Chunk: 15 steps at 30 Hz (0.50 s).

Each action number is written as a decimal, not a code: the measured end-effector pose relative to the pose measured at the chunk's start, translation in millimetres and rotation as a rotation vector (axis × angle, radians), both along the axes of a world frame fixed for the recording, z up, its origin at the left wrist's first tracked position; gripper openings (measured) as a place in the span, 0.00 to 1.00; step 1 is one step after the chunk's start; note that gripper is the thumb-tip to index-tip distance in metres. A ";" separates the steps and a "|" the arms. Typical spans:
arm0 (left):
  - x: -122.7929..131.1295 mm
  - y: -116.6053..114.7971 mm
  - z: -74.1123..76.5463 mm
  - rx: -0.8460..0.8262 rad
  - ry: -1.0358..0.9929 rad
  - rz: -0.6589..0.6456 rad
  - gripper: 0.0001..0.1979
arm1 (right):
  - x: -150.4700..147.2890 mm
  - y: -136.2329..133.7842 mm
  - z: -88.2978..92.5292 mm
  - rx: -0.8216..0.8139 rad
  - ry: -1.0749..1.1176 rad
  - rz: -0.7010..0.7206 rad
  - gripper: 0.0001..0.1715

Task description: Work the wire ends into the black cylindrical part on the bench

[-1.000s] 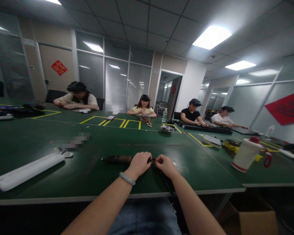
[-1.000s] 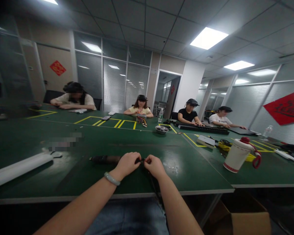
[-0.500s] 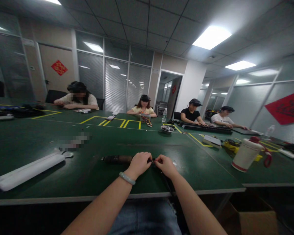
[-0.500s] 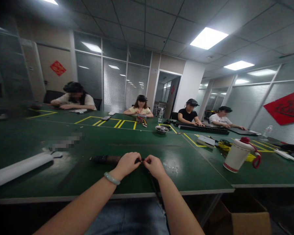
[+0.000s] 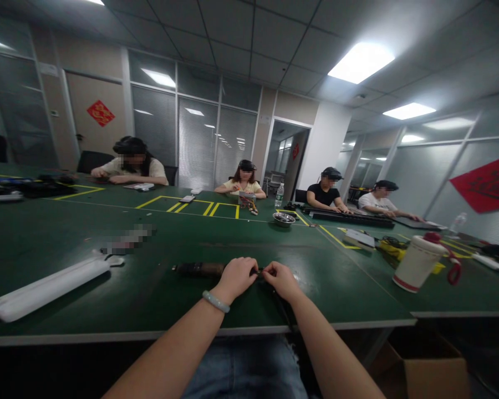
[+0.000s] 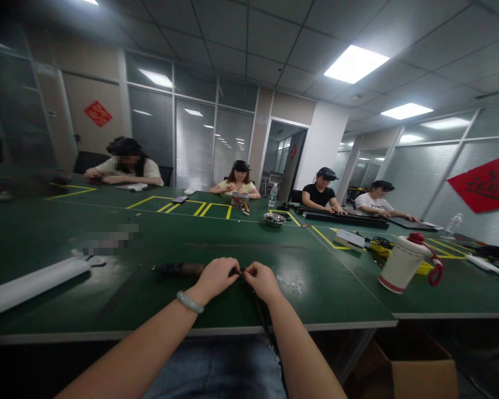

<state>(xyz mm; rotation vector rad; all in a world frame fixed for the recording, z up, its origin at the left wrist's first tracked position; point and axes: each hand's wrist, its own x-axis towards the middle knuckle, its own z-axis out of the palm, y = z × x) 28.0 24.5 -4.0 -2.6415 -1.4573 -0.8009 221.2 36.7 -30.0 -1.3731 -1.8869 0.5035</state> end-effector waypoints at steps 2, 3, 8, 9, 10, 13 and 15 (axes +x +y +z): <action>-0.2 -1.1 1.7 -0.011 0.003 0.007 0.05 | 0.0 0.1 -0.1 -0.007 0.007 -0.007 0.07; -0.2 -1.5 2.4 -0.013 0.004 0.007 0.05 | -0.2 -0.2 0.2 -0.009 0.009 -0.011 0.07; 0.4 -1.6 2.9 -0.036 0.003 0.016 0.06 | -1.3 -3.0 3.3 -0.015 -0.011 0.001 0.06; 0.5 -1.4 2.6 -0.039 0.003 0.016 0.06 | -1.4 -3.2 3.6 -0.017 -0.015 0.003 0.06; 0.5 -1.1 2.3 -0.040 0.002 0.012 0.06 | -1.4 -3.3 3.7 -0.019 -0.018 0.005 0.06; 0.6 -0.1 1.0 -0.026 -0.002 -0.003 0.05 | -1.4 -3.3 3.3 -0.018 -0.025 0.014 0.06; 0.8 0.6 0.1 -0.017 -0.002 -0.006 0.04 | -1.9 -3.4 3.4 -0.016 -0.031 0.021 0.06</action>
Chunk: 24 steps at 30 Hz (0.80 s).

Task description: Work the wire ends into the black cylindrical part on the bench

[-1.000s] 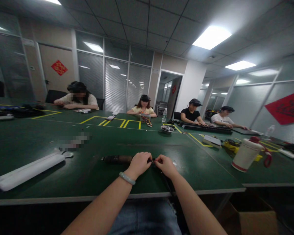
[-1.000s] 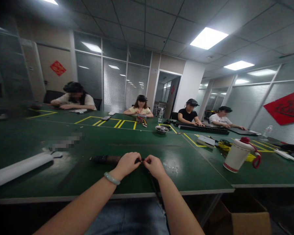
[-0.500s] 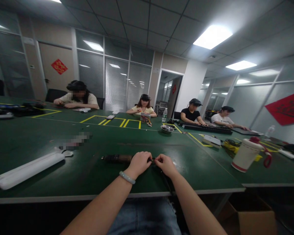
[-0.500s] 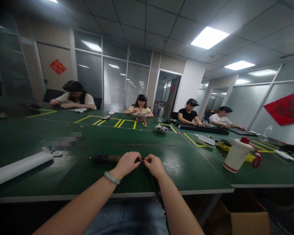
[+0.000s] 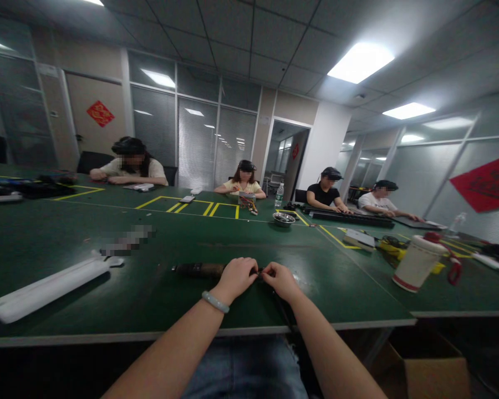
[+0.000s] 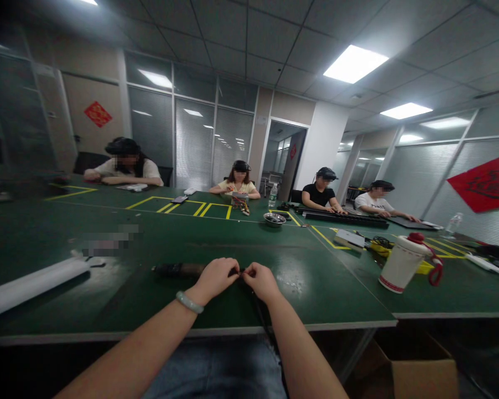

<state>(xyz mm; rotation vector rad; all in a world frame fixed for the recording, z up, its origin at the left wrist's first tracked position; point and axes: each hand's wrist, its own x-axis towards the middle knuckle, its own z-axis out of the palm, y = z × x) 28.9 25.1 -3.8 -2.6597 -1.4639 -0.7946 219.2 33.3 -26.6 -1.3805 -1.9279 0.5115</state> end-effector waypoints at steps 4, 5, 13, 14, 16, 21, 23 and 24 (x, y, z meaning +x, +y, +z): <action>1.6 1.0 -1.7 0.010 0.009 0.013 0.04 | -2.3 -0.4 1.0 -0.007 -0.019 -0.013 0.05; 2.1 1.2 -2.0 0.012 0.011 0.014 0.03 | -2.8 -0.4 1.1 -0.007 -0.020 -0.021 0.05; 2.0 1.9 -1.4 0.017 0.003 0.002 0.03 | -0.8 2.0 -0.3 -0.023 -0.009 -0.016 0.06; 1.5 1.5 -0.8 0.009 0.003 0.001 0.03 | -0.4 2.5 -0.7 -0.023 -0.008 -0.012 0.06; 0.5 0.2 0.4 -0.007 0.003 0.004 0.04 | 0.2 3.3 -1.7 -0.022 -0.011 -0.012 0.06; -0.6 -2.8 1.6 -0.025 -0.005 0.016 0.06 | 0.4 4.2 -4.0 -0.011 -0.007 -0.013 0.06; -0.4 -2.9 0.8 -0.027 -0.011 0.019 0.06 | 0.7 4.3 -4.6 -0.011 0.003 -0.006 0.06; -0.2 -2.7 0.3 -0.027 -0.015 0.022 0.06 | 0.9 4.4 -4.8 -0.012 0.005 -0.005 0.06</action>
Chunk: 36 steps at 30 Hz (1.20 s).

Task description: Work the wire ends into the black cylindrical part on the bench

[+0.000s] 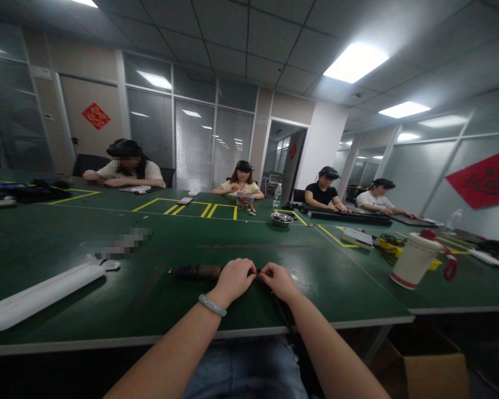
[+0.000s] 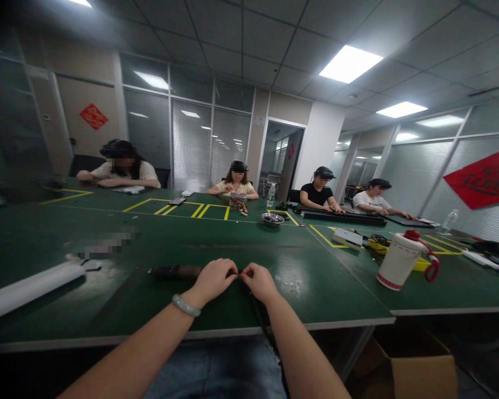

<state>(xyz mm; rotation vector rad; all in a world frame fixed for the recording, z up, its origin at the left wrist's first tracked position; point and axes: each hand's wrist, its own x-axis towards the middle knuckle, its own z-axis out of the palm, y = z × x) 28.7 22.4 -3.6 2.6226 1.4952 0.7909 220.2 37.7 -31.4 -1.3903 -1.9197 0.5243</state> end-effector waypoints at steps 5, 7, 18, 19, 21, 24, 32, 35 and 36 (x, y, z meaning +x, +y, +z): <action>1.0 0.3 -1.0 0.008 -0.005 0.004 0.05 | -0.4 -0.6 0.1 0.007 -0.013 -0.004 0.05; 1.4 -0.3 -0.3 0.007 0.001 0.008 0.05 | -1.3 -1.9 1.3 0.018 -0.020 -0.008 0.05; 1.8 1.2 -1.7 0.017 -0.013 -0.008 0.06 | -4.2 -5.8 5.4 0.066 -0.081 -0.017 0.04; 1.6 1.2 -1.8 0.019 -0.015 -0.006 0.06 | -4.3 -5.9 5.4 0.066 -0.081 -0.015 0.03; 1.3 0.8 -1.6 0.015 -0.017 -0.002 0.07 | -4.4 -6.1 5.2 0.063 -0.078 -0.020 0.03; 0.8 -0.6 -0.4 0.017 -0.027 -0.010 0.06 | -4.3 -5.5 4.3 0.045 -0.071 -0.025 0.04; 0.0 -0.7 -0.9 0.015 -0.029 -0.016 0.07 | -3.3 -2.6 3.2 -0.003 -0.056 -0.019 0.04; -0.1 1.2 -3.1 0.020 -0.027 -0.012 0.06 | -3.8 -2.7 3.9 0.030 -0.076 -0.005 0.04; -0.1 1.7 -3.7 0.020 -0.025 -0.011 0.06 | -3.9 -2.7 3.8 0.047 -0.086 -0.002 0.04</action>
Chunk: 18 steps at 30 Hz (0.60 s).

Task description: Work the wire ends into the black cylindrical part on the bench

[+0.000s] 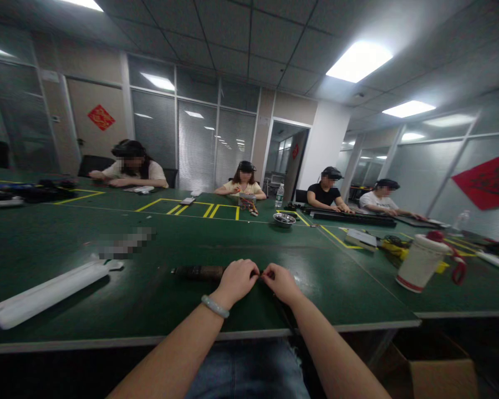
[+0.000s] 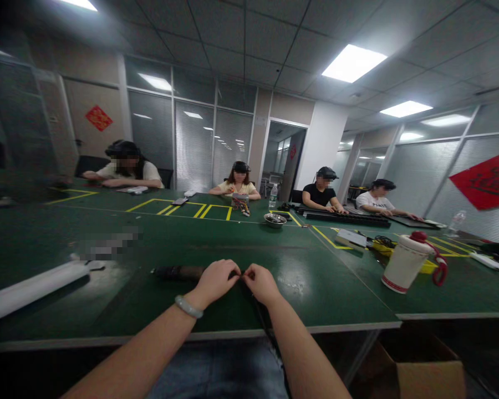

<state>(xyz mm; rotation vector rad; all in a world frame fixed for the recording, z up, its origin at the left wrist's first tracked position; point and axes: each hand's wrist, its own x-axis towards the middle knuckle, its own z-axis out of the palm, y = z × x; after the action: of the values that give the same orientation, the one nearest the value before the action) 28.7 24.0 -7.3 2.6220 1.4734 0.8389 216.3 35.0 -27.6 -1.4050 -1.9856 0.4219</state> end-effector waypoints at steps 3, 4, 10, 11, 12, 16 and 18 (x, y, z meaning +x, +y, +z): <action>0.3 0.6 -0.8 0.009 0.005 -0.002 0.05 | 0.1 -0.1 -0.9 0.030 -0.023 0.003 0.04; 0.3 0.5 -0.8 0.014 0.006 -0.002 0.05 | 0.4 0.0 -1.3 0.030 -0.025 0.001 0.04; 0.0 -1.7 0.8 0.017 0.005 0.006 0.05 | 1.6 0.8 -2.4 -0.027 0.013 -0.003 0.06; 0.0 -2.1 1.1 0.016 0.002 0.005 0.06 | 1.6 0.9 -2.4 -0.038 0.019 -0.004 0.06; 0.1 -2.4 1.4 0.014 -0.001 0.006 0.06 | 1.5 0.9 -2.3 -0.046 0.022 -0.007 0.06; 0.8 -3.1 2.6 0.011 -0.018 0.007 0.06 | 1.0 0.6 -2.4 -0.047 0.013 -0.026 0.06; 1.2 -3.4 3.2 0.008 -0.023 0.003 0.05 | 0.8 0.4 -2.6 -0.046 0.013 -0.032 0.06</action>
<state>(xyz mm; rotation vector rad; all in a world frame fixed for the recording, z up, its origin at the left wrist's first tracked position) 29.8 20.6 -4.1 2.6067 1.4724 0.8742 217.1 35.4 -30.2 -1.4575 -1.9515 0.4640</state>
